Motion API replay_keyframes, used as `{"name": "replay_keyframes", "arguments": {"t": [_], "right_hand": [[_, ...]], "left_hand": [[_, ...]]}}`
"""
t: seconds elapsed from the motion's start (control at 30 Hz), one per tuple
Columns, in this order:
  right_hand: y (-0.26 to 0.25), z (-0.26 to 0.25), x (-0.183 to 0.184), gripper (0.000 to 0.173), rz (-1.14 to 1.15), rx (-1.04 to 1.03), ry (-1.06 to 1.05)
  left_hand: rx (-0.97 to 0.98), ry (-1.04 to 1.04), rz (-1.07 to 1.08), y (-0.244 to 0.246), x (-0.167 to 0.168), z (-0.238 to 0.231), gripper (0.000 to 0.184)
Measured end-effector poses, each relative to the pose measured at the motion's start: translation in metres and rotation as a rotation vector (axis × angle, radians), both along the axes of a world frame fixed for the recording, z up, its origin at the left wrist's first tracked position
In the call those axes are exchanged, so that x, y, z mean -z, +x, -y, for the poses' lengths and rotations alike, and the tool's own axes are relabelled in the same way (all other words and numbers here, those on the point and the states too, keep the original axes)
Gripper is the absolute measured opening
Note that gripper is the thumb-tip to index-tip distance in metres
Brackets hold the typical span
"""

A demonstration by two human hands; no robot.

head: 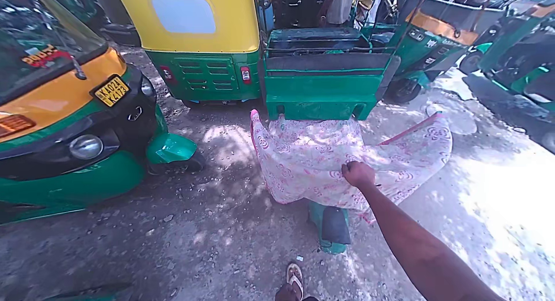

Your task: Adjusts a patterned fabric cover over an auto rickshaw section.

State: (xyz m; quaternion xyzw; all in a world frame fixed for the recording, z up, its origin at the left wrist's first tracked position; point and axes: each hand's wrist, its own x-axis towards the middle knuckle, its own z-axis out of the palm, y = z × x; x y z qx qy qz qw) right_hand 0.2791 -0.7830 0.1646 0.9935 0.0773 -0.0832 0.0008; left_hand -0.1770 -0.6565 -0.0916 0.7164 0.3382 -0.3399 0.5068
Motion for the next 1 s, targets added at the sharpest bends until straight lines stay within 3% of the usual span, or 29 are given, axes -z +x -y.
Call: {"name": "replay_keyframes", "arguments": {"t": [0.07, 0.13, 0.2, 0.27, 0.37, 0.43, 0.53, 0.67, 0.83, 1.0], "right_hand": [[0.002, 0.000, -0.001, 0.058, -0.007, -0.001, 0.000], [0.002, 0.001, 0.000, 0.058, -0.016, -0.001, 0.001], [0.003, 0.003, 0.001, 0.059, -0.026, 0.000, -0.006], [0.005, 0.002, 0.001, 0.058, -0.029, -0.005, -0.012], [0.006, -0.004, 0.004, 0.054, 0.002, -0.014, -0.006], [0.006, 0.009, 0.006, 0.055, 0.032, -0.011, -0.011], [0.001, 0.005, 0.009, 0.055, 0.026, -0.016, 0.002], [0.002, 0.006, 0.015, 0.054, 0.078, -0.025, 0.022], [0.002, 0.007, 0.026, 0.055, 0.194, -0.038, 0.075], [-0.004, 0.012, 0.029, 0.057, 0.249, -0.060, 0.097]], "left_hand": [[-0.042, 0.018, 0.063, 0.011, -0.026, 0.002, 0.040], [-0.047, -0.043, -0.050, 0.035, -0.079, 0.004, 0.037], [-0.048, -0.044, -0.089, 0.049, -0.103, 0.015, 0.037], [-0.024, -0.074, -0.108, 0.055, -0.088, 0.024, 0.040], [0.001, -0.007, -0.040, 0.043, 0.025, 0.049, 0.041], [0.052, -0.051, -0.082, 0.045, 0.062, 0.075, 0.041], [-0.033, -0.138, -0.104, 0.045, 0.068, 0.091, 0.042], [-0.452, -0.369, -0.098, 0.067, 0.082, 0.111, 0.051], [-0.894, -0.650, 0.064, 0.154, 0.099, 0.147, 0.066], [-1.196, -0.768, 0.185, 0.217, 0.080, 0.202, 0.068]]}}
